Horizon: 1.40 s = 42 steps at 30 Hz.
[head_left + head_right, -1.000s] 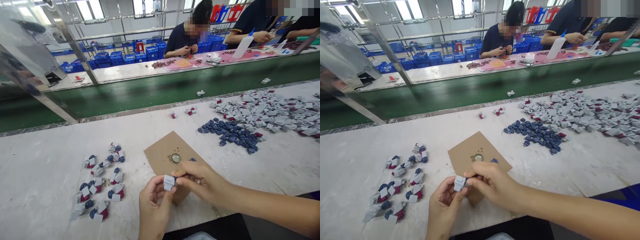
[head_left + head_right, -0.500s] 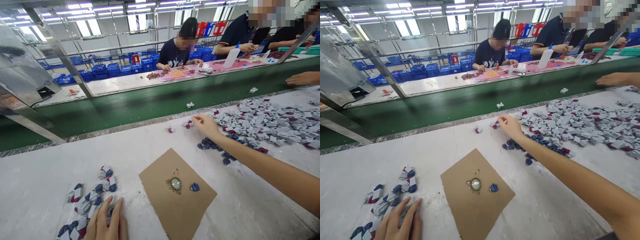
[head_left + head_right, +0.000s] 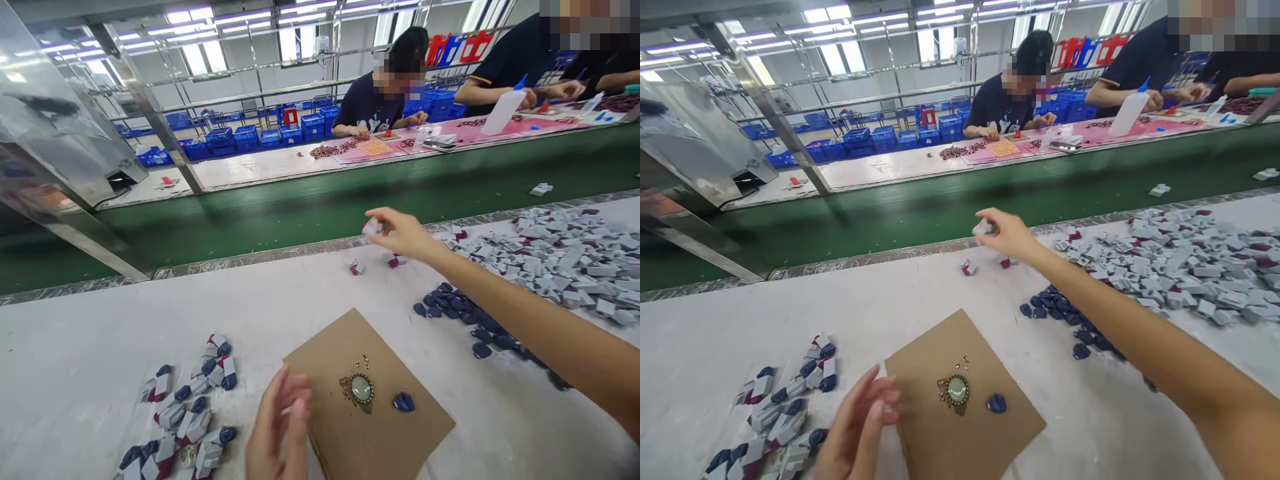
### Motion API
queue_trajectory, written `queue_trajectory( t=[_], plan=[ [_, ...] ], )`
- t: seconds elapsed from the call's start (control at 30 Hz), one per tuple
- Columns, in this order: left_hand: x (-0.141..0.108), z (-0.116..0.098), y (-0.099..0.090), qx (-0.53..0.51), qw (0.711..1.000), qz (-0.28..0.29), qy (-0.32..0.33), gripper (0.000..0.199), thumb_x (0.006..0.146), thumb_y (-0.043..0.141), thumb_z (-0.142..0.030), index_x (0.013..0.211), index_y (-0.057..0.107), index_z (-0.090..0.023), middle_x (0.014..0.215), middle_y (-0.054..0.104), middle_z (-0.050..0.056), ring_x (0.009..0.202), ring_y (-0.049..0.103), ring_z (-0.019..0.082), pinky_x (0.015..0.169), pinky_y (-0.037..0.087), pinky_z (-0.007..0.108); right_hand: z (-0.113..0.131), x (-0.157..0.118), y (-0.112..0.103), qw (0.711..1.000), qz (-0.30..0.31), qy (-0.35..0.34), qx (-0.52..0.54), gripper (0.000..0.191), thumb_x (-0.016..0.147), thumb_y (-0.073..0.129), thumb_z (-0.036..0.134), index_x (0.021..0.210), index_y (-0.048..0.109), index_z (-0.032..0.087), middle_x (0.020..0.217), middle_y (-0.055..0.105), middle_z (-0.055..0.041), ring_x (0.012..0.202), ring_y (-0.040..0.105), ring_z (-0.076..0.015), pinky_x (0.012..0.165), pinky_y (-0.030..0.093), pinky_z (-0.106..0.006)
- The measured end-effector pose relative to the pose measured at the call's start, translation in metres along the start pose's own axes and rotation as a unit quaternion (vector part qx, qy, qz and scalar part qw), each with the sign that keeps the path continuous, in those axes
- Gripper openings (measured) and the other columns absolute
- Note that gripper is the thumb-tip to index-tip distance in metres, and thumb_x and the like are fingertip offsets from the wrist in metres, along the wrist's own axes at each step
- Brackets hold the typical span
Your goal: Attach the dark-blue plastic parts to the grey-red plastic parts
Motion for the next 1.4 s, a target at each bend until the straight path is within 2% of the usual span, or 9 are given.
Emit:
queue_trajectory(
  t=[0.1,0.27,0.4,0.47,0.63,0.87,1.07,1.2,1.4],
  plan=[
    [-0.010,-0.010,0.052,-0.158,0.963,0.140,-0.164,0.047,0.076,0.058,-0.045,0.115,0.055,-0.019,0.100,0.067,0.010,0.078,0.064,0.017,0.053,0.051,0.022,0.072,-0.086,-0.010,0.954,0.144,-0.238,0.107,0.050,0.078,0.060,0.029,0.124,0.045,0.020,0.109,0.062,-0.0068,0.085,0.061,-0.0158,0.072,0.051,-0.028],
    [-0.024,-0.026,0.088,-0.226,0.905,0.286,-0.221,0.036,0.067,0.068,-0.045,0.082,0.068,-0.012,0.062,0.062,0.003,0.055,0.052,0.009,0.038,0.041,0.014,0.098,-0.170,-0.029,0.924,0.197,-0.305,0.124,0.047,0.081,0.059,0.026,0.126,0.044,0.022,0.112,0.062,-0.0065,0.103,0.058,-0.0160,0.085,0.048,-0.026],
    [-0.030,-0.024,0.082,-0.291,0.878,0.239,-0.295,0.033,0.063,0.073,-0.041,0.080,0.070,-0.012,0.072,0.067,0.007,0.059,0.055,0.010,0.038,0.043,0.013,0.033,-0.150,-0.028,0.982,0.106,-0.152,-0.038,0.039,0.086,0.049,0.038,0.120,0.050,0.019,0.110,0.060,-0.0115,0.101,0.056,-0.0251,0.079,0.048,-0.036],
    [-0.032,-0.026,0.077,-0.309,0.870,0.223,-0.313,0.029,0.065,0.073,-0.036,0.081,0.070,-0.012,0.078,0.069,0.010,0.063,0.057,0.010,0.043,0.046,0.013,0.003,-0.139,-0.019,0.981,0.122,-0.082,-0.125,0.031,0.087,0.045,0.034,0.109,0.058,0.018,0.098,0.063,-0.0130,0.088,0.059,-0.0289,0.064,0.048,-0.037],
    [-0.033,-0.033,0.065,-0.311,0.880,0.204,-0.297,0.026,0.064,0.074,-0.030,0.081,0.070,-0.011,0.083,0.070,0.011,0.066,0.059,0.011,0.048,0.049,0.015,-0.012,-0.132,-0.006,0.973,0.184,-0.070,-0.117,0.014,0.080,0.050,0.025,0.087,0.062,0.022,0.085,0.062,-0.0071,0.061,0.058,-0.0208,0.048,0.037,-0.029],
    [-0.028,-0.020,0.037,-0.261,0.916,0.144,-0.270,0.024,0.069,0.068,-0.030,0.085,0.067,-0.012,0.083,0.070,0.009,0.068,0.061,0.012,0.051,0.050,0.017,0.019,-0.133,-0.010,0.975,0.208,-0.059,-0.045,0.006,0.078,0.047,0.025,0.076,0.051,0.021,0.069,0.058,-0.0033,0.060,0.052,-0.0170,0.055,0.040,-0.029],
    [-0.035,-0.008,0.032,-0.205,0.945,0.119,-0.227,0.024,0.083,0.050,-0.037,0.096,0.050,-0.017,0.087,0.068,0.006,0.071,0.063,0.015,0.052,0.048,0.021,0.094,-0.178,0.009,0.950,0.240,-0.029,0.199,0.008,0.081,0.050,0.026,0.080,0.056,0.020,0.061,0.060,0.0009,0.055,0.055,-0.0124,0.047,0.041,-0.021],
    [-0.044,-0.011,0.032,-0.116,0.976,0.080,-0.165,0.025,0.087,0.041,-0.043,0.098,0.045,-0.022,0.070,0.061,-0.001,0.062,0.057,0.012,0.055,0.042,0.021,0.147,-0.223,0.017,0.949,0.129,-0.127,0.257,0.018,0.083,0.046,0.012,0.093,0.058,0.021,0.073,0.062,-0.0011,0.059,0.057,-0.0112,0.051,0.047,-0.021],
    [-0.042,-0.018,0.023,-0.044,0.989,0.100,-0.101,0.026,0.088,0.040,-0.042,0.103,0.042,-0.021,0.063,0.057,-0.003,0.054,0.051,0.013,0.054,0.038,0.023,0.168,-0.250,0.016,0.966,-0.041,-0.248,0.064,0.043,0.087,0.042,0.008,0.129,0.040,0.014,0.077,0.063,-0.0066,0.063,0.059,-0.0166,0.050,0.050,-0.027]
  ],
)
Point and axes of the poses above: each hand's wrist, its own x-axis towards the middle knuckle, its own y-axis out of the palm, z = x × y, the point moved 5 cm from there along x, towards the middle knuckle
